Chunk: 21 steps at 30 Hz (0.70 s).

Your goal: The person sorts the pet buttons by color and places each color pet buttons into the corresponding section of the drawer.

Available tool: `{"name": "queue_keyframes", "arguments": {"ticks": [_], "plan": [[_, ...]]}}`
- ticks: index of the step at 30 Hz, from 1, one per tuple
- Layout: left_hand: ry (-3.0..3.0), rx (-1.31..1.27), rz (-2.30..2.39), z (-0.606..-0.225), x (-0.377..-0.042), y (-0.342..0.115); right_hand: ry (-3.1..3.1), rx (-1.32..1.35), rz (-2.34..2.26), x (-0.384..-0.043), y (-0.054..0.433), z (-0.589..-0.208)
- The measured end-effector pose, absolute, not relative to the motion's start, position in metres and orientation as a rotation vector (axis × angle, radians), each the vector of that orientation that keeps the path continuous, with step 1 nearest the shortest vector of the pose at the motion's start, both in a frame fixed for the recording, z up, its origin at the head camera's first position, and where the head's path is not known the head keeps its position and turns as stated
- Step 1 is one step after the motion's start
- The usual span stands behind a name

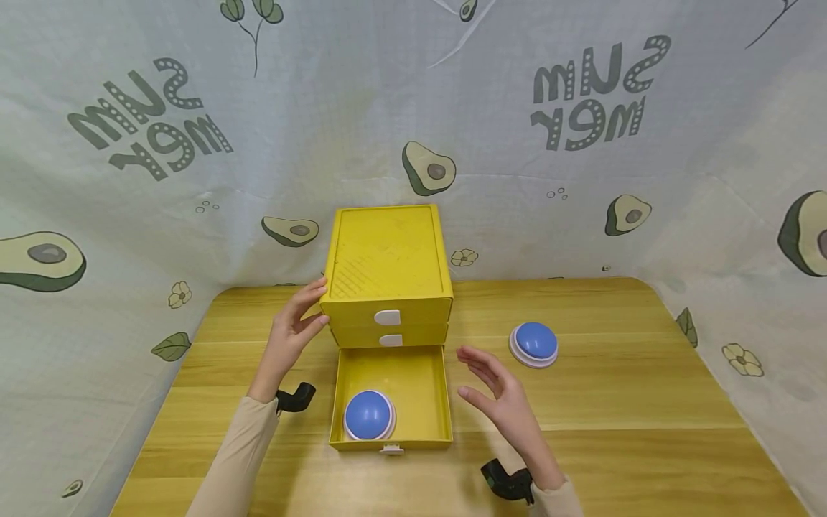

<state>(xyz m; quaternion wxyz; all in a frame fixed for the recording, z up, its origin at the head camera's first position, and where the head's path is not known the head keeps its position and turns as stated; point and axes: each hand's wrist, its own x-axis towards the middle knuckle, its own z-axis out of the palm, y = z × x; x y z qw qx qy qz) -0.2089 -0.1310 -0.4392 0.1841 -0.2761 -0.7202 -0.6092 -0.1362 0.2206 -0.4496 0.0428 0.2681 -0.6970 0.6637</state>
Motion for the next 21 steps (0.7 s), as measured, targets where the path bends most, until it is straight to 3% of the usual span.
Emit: {"name": "queue_keyframes", "arguments": {"ticks": [21], "plan": [[-2.061,-0.752,-1.740,-0.413,-0.194,-0.126,-2.210,0.632,1.916,-0.147,0.255,-0.464]]}}
